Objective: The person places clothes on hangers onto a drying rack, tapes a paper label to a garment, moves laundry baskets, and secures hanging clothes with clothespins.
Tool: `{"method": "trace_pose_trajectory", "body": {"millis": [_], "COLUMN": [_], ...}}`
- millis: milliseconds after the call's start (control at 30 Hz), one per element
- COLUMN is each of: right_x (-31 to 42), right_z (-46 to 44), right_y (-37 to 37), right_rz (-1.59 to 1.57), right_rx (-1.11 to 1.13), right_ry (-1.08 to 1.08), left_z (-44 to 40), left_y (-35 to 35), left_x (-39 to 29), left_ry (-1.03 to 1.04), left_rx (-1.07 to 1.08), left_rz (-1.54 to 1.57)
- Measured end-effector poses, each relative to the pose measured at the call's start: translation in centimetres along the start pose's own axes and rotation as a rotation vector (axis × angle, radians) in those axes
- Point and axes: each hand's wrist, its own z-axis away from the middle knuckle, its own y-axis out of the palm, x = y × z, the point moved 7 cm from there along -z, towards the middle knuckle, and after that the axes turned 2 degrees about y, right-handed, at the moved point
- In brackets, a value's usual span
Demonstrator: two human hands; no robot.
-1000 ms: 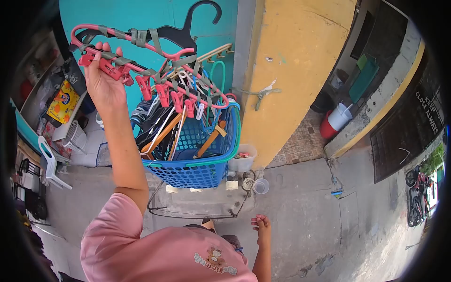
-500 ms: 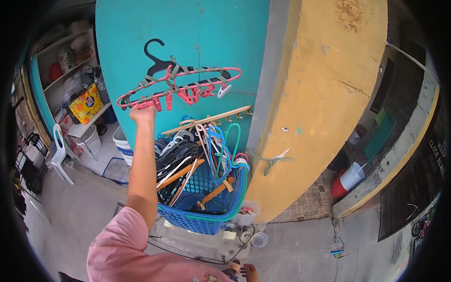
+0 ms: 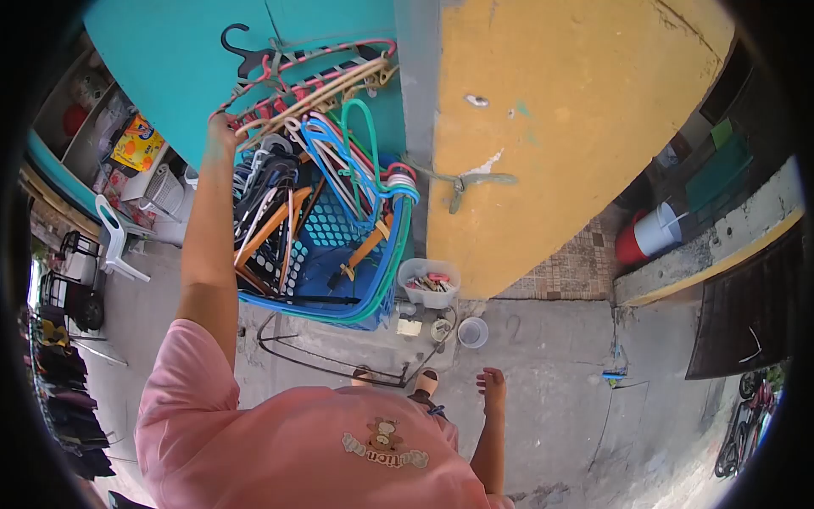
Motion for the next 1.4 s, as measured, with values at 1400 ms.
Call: {"method": "trace_pose_trajectory", "body": {"millis": [1400], "right_x": [8.8], "right_z": [-22.6], "right_y": [30.2], "right_rz": [0.794], "right_rx": [0.755], "right_ry": [-1.103], "left_z": [35.7], "left_y": [-5.1], "left_x": [9.4], "left_ry": [1.008], "left_rx": [0.432], "left_rz": [-1.508]}}
